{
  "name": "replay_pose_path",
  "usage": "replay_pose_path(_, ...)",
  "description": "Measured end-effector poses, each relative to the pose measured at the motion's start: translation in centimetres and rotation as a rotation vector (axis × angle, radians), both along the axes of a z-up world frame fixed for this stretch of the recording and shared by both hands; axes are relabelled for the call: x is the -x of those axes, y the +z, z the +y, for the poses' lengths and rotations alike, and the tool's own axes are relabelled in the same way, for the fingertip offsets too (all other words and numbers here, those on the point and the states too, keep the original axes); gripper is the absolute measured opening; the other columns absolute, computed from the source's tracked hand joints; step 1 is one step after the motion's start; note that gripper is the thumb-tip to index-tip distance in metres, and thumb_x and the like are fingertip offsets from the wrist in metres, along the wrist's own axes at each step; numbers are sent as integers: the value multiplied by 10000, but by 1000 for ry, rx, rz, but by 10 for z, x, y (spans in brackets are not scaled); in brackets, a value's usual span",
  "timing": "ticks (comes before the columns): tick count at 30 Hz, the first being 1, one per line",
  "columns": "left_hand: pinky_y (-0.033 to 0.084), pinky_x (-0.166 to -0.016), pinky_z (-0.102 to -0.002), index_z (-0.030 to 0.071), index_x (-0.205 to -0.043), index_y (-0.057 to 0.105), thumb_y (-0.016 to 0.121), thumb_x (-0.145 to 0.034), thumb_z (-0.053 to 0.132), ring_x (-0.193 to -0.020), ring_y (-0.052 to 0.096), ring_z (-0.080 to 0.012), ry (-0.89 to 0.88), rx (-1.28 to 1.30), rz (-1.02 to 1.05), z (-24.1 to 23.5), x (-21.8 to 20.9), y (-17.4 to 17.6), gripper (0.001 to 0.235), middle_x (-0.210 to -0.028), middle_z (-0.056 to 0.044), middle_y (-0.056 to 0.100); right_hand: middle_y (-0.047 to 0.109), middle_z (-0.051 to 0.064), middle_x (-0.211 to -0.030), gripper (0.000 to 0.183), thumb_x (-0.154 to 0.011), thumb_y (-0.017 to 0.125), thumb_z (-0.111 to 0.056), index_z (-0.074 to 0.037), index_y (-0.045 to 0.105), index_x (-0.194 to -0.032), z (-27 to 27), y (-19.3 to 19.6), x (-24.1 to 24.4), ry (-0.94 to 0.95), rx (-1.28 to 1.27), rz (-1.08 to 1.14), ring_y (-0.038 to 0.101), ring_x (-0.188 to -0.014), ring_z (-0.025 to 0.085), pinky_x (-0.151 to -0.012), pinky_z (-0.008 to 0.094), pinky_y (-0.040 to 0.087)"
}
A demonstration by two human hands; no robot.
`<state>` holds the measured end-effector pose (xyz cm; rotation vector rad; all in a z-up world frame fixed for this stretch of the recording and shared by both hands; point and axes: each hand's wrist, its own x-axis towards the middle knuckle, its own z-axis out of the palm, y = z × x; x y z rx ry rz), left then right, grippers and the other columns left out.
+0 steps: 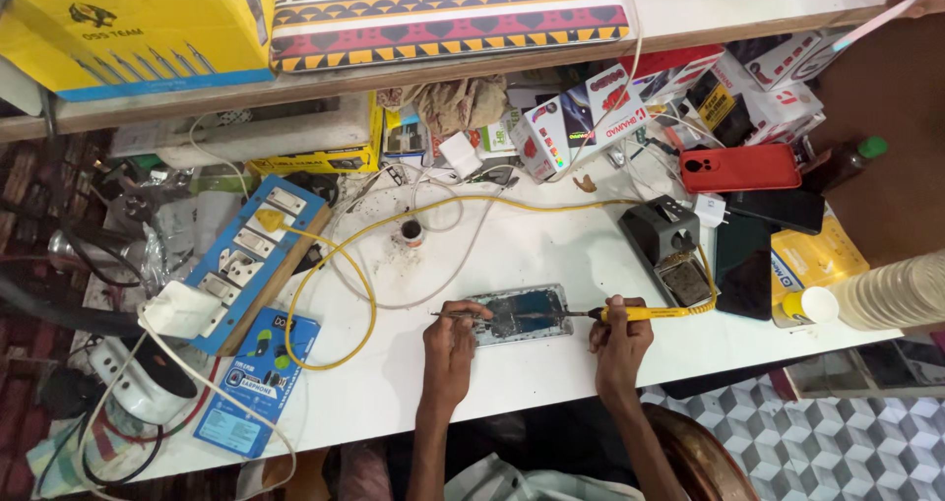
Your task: The person uses a soldering iron and tweezers to work on a small electronic component on a cluttered workbench. They repeatedly apply heat and adjust the component with tweezers throughout the clip.
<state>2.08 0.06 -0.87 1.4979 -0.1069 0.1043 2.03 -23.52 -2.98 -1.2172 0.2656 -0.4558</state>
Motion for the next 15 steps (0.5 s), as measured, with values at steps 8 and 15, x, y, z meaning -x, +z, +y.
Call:
replay_pose_path(8,386,-503,-244,-12,-1020,621,465,-1062,94,-527,413,-38,65,-77,-37,-1,0,0,194,-922,-43,739,440,8,-635,265,-1075,569,-272,-49,530,-937,0,-7,0,-18,3,29,425,-455,83,-411,251,361)
replay_pose_path(15,407,-543,-251,7,-1060,608,497,-1051,85,-560,443,-66,93,-152,-62,-1,2,-1,135,-864,-53,737,480,1,-695,229,-1073,560,-241,-48,521,-956,1,-3,1,-31,-7,43,437,-478,79,-420,253,355)
